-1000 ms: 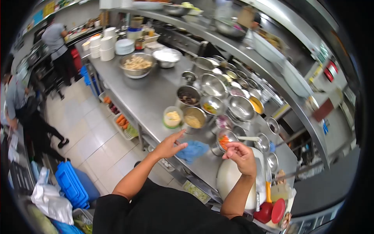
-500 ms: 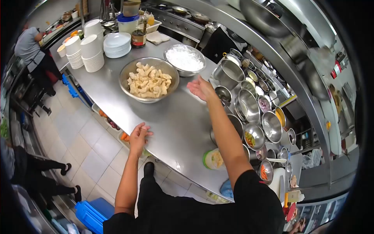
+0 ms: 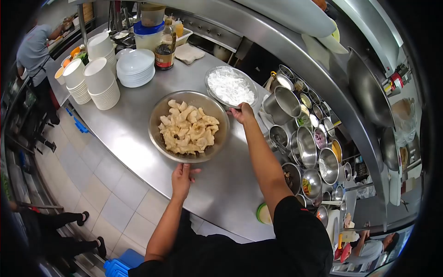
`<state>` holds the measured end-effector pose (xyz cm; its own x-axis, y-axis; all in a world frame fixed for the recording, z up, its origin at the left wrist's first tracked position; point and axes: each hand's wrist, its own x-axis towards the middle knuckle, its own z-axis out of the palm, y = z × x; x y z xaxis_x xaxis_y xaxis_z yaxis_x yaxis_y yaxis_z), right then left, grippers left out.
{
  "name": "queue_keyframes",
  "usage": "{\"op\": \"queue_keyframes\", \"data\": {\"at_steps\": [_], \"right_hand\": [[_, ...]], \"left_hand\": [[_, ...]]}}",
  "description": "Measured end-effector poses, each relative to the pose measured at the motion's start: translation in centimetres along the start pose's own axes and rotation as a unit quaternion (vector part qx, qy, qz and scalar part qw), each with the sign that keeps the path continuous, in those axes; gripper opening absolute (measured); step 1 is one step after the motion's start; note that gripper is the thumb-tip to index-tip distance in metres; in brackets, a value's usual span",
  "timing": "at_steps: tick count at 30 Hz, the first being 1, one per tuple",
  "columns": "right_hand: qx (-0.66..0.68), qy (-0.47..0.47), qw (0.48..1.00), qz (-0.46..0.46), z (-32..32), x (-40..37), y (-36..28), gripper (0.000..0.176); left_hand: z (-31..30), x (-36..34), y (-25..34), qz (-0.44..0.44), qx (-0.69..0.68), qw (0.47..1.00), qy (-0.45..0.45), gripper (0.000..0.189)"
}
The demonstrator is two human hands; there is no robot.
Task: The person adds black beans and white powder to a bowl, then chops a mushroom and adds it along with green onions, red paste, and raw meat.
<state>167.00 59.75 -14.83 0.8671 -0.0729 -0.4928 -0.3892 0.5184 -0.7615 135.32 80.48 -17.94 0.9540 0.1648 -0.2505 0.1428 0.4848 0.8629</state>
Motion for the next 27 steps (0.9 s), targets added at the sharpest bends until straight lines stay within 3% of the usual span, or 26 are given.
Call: {"op": "queue_keyframes", "data": {"at_steps": [2,4,9,12,15,19,20,21,22,23,25,27], "right_hand": [[0.039,-0.013,0.999,0.032,-0.7,2.5,-0.2,0.029],[0.006,-0.080,0.996,-0.033,-0.9,1.4,-1.0,0.024],[0.045,-0.056,0.997,-0.027,-2.0,1.9,-3.6,0.030],[0.025,-0.083,0.986,-0.139,-1.1,-3.3,-5.3,0.036],[0.067,-0.079,0.994,-0.023,-3.2,-5.8,-8.7,0.024],[0.017,-0.022,0.996,-0.088,-5.8,-11.7,-9.9,0.016],[0.026,0.003,0.999,-0.046,-6.8,-12.5,-10.3,0.014],[0.000,-0.036,0.999,-0.035,-8.3,-13.8,-10.3,0.014],[0.014,-0.083,0.996,0.033,-9.8,-15.4,-10.4,0.012],[0.020,-0.019,1.000,0.002,-9.1,-18.2,-9.6,0.011],[-0.011,0.049,0.998,0.032,-10.2,-22.0,-8.6,0.005],[-0.003,0.079,0.996,-0.030,-12.6,-25.0,-5.9,0.005]], "left_hand": [[-0.8,0.6,0.0,-0.006,-0.025,1.000,0.013,0.033],[-1.4,0.7,0.1,0.008,-0.023,0.999,0.048,0.029],[-2.2,0.7,1.6,0.034,-0.036,0.992,0.114,0.023],[-2.7,1.9,1.6,0.023,-0.022,0.990,0.140,0.021],[-4.1,2.1,1.3,0.034,-0.001,0.995,0.093,0.020],[-4.1,0.7,3.4,-0.004,-0.026,0.995,0.098,0.028],[-4.3,0.4,3.5,-0.014,-0.021,0.993,0.111,0.028],[-4.2,0.5,3.4,0.005,-0.042,0.993,0.112,0.029],[-4.1,0.8,3.4,0.029,-0.063,0.992,0.110,0.031],[-4.1,1.1,3.4,0.027,-0.070,0.991,0.109,0.032],[-4.4,1.9,3.0,0.039,-0.058,0.992,0.102,0.028],[-4.5,2.9,3.0,0.045,-0.050,0.993,0.097,0.027]]}}
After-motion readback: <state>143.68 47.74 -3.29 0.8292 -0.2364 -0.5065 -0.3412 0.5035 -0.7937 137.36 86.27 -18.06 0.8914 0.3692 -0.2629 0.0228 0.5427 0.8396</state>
